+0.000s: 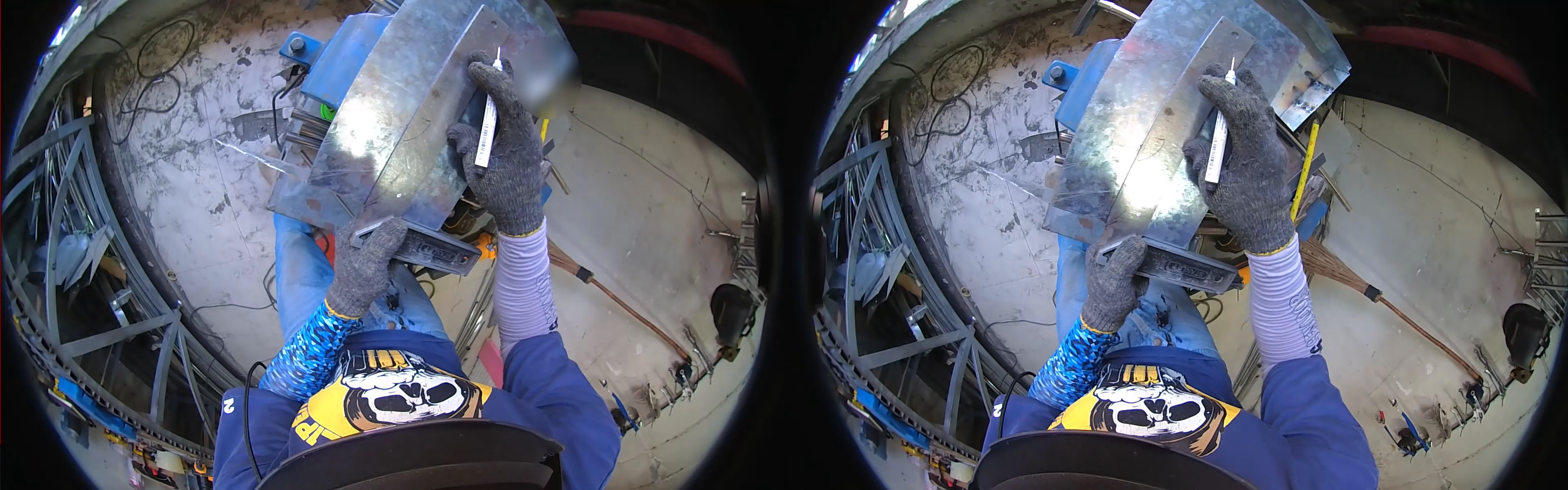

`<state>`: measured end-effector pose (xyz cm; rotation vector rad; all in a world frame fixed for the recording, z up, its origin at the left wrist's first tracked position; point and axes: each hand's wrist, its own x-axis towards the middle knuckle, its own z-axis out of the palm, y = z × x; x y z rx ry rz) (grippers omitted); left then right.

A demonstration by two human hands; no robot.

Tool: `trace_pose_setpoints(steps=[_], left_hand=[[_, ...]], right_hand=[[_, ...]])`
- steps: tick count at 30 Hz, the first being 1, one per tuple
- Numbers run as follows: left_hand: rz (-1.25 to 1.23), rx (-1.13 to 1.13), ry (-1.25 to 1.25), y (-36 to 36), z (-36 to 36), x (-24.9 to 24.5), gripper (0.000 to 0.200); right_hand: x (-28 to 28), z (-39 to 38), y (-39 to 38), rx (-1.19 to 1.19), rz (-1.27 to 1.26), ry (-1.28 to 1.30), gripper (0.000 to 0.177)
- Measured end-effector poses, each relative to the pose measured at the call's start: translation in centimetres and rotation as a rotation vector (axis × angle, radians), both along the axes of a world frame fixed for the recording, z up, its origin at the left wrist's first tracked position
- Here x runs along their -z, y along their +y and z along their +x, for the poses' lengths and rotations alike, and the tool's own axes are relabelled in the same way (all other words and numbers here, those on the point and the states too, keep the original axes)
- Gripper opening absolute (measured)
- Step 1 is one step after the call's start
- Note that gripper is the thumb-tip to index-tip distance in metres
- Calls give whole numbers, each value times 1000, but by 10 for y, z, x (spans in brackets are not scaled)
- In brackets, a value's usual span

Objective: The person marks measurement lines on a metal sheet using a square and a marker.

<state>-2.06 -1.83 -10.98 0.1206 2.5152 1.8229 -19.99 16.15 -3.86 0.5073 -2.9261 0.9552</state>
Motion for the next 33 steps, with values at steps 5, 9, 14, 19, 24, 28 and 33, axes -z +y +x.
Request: trace_pose_setpoints(steps=[5, 9, 14, 19, 24, 28, 33], left_hand=[[-109, 10, 25, -2, 8, 5, 50], [-140, 32, 59, -5, 6, 5, 59], [-119, 28, 69, -6, 6, 7, 64], [-87, 23, 42, -4, 7, 9, 59], [-75, 10, 69, -7, 0, 6, 48], [186, -78, -197, -2, -7, -5, 29], [83, -40, 95, -7, -15, 4, 23]], right_hand=[[1, -2, 2, -21, -14, -16, 58], [6, -2, 2, -8, -76, -25, 57], [-1, -3, -2, -9, 39, 0, 58], [0, -3, -3, -2, -4, -8, 60], [-8, -2, -12, 45, -17, -61, 62], [-12, -3, -15, 70, 0, -66, 62], [-9, -5, -15, 56, -6, -30, 61]])
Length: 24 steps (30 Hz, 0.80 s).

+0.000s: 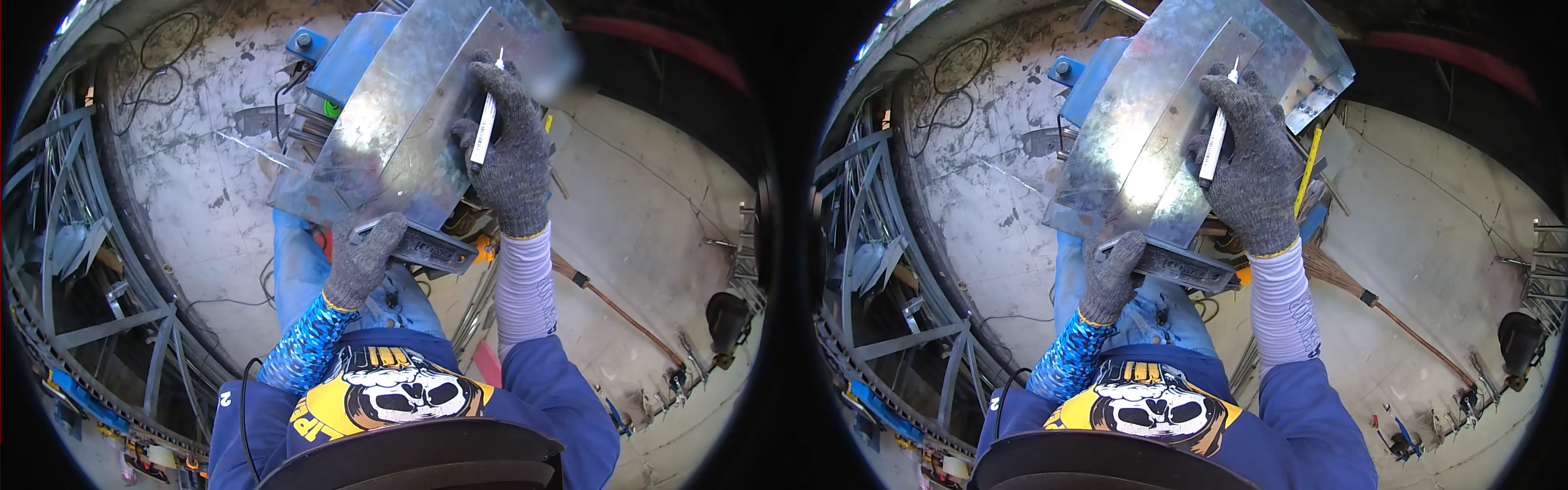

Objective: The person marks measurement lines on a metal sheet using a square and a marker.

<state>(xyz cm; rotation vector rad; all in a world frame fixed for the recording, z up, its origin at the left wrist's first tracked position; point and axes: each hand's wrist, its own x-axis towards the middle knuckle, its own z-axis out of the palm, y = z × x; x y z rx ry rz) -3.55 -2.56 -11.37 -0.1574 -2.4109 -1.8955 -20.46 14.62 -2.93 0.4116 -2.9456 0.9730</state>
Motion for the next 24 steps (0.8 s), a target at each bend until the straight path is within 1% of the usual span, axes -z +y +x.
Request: trace_pose_setpoints(steps=[2, 3, 5, 6, 8, 9, 11, 12, 13, 15, 16, 17, 19, 20, 22, 24], left_hand=[[129, 1, -172, 0, -2, -6, 23], [129, 2, -174, -1, -3, -7, 23], [-127, 35, 74, -4, -7, -6, 29], [-126, 36, 74, -5, -8, -6, 29], [-253, 58, 153, -6, -6, -6, 37], [-256, 60, 135, -5, -5, -6, 37], [-20, 90, 29, 0, -5, -6, 41], [-82, 102, 42, 0, -3, -7, 41], [-88, 103, 31, 0, -4, -7, 41], [-159, 73, 89, 2, -4, -8, 41], [-74, 105, -22, 3, -2, -8, 39], [-73, 105, -25, 5, -2, -10, 39], [228, 12, -252, 9, -1, -15, 36], [228, 15, -253, 7, -1, -12, 36], [-38, 73, 9, 3, -2, -5, 34], [-44, 64, 31, 3, -3, -4, 34]], right_hand=[[-1, 1, -1, 20, -25, -23, 60], [-1, 1, 0, 21, -25, -25, 60], [-1, 1, 3, 3, -11, -33, 57], [-1, 0, 4, 4, -10, -33, 57], [1, 0, 7, -36, -75, -18, 58], [2, 2, 8, -35, -78, -35, 58], [6, 2, 7, 43, -232, -66, 58], [6, 1, 10, 0, -148, -27, 60], [5, 1, 8, 1, -155, -37, 60], [5, 1, 7, -36, 10, 51, 61], [9, 2, 9, -36, -27, 49, 63], [11, 1, 9, -36, -26, 46, 63], [12, 3, 8, -10, -55, 55, 65], [13, 3, 7, -7, -54, 54, 65], [13, 2, 7, -29, -34, 82, 65], [14, 2, 7, -18, -51, 67, 65]])
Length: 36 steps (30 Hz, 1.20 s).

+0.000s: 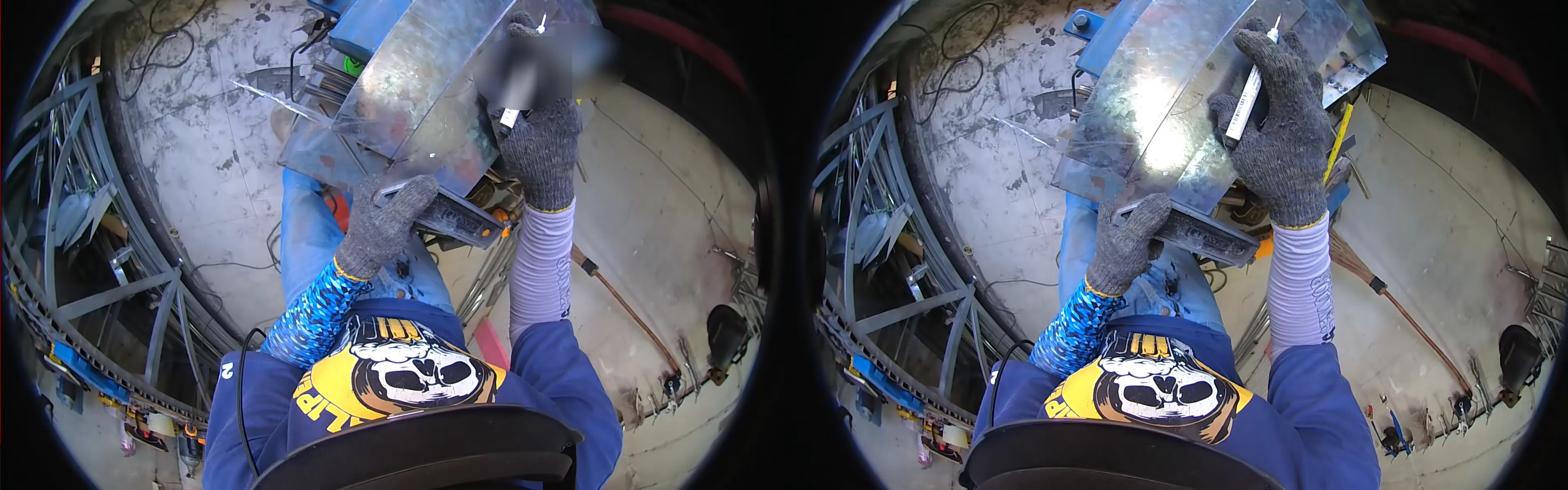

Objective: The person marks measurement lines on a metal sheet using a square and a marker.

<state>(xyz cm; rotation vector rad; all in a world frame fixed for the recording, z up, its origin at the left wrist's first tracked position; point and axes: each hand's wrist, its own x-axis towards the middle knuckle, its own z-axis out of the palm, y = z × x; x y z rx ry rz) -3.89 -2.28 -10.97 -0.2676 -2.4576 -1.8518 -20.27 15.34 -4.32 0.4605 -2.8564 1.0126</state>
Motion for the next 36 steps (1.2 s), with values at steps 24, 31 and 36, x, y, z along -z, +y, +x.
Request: trace_pose_setpoints(steps=[24, 31, 36], left_hand=[[-133, 63, -25, -15, 15, 10, 70], [-183, 64, 57, -12, 7, 7, 57], [-84, 38, 17, -6, 10, 7, 58]], right_hand=[[-20, -10, 1, -98, 135, -6, 44], [-6, -8, 9, -76, 61, -65, 64], [-9, -8, 7, -54, 50, -90, 64]])
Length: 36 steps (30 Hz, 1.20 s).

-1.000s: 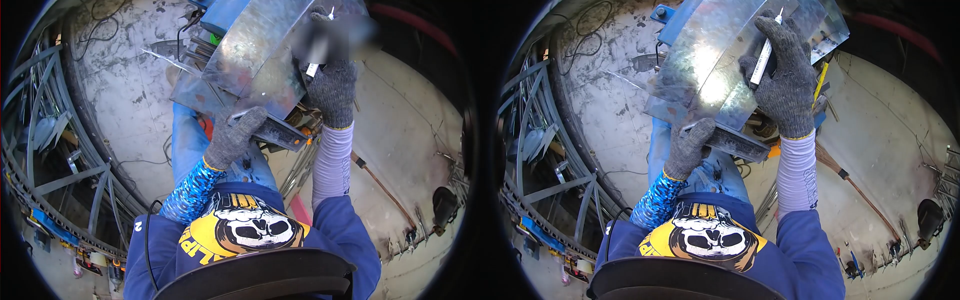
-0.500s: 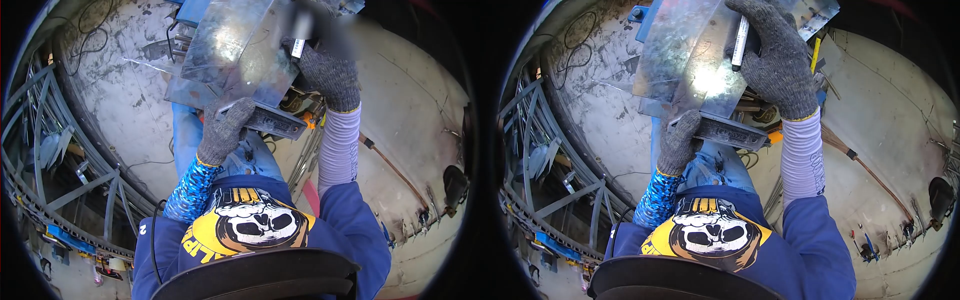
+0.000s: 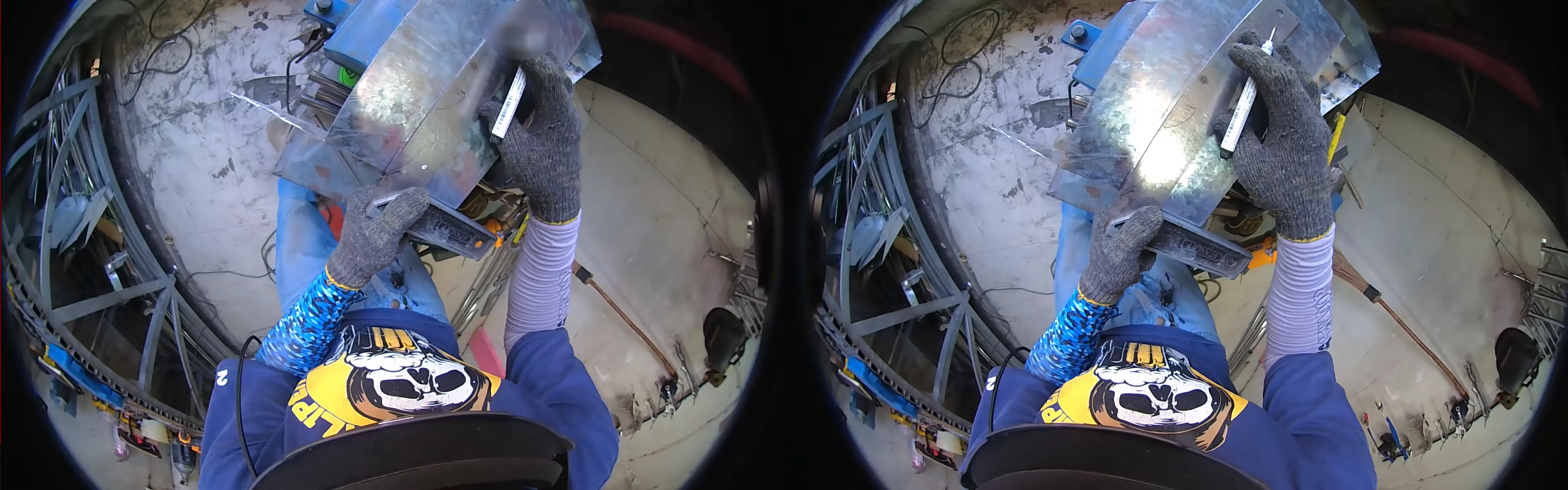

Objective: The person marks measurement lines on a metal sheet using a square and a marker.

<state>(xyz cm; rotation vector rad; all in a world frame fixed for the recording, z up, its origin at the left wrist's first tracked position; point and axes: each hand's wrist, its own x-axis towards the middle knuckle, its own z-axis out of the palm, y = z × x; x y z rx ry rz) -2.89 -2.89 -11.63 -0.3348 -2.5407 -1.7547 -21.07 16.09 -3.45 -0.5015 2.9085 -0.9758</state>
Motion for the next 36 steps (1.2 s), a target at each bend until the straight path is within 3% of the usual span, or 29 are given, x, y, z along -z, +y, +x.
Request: trace_pose_setpoints(steps=[11, 36], left_hand=[[-74, -5, -5, -2, 4, 2, 60], [-38, -41, -4, 0, -2, -5, 56]], right_hand=[[3, 0, -1, 12, -77, -35, 65], [0, 1, -2, 18, 26, 12, 65]])
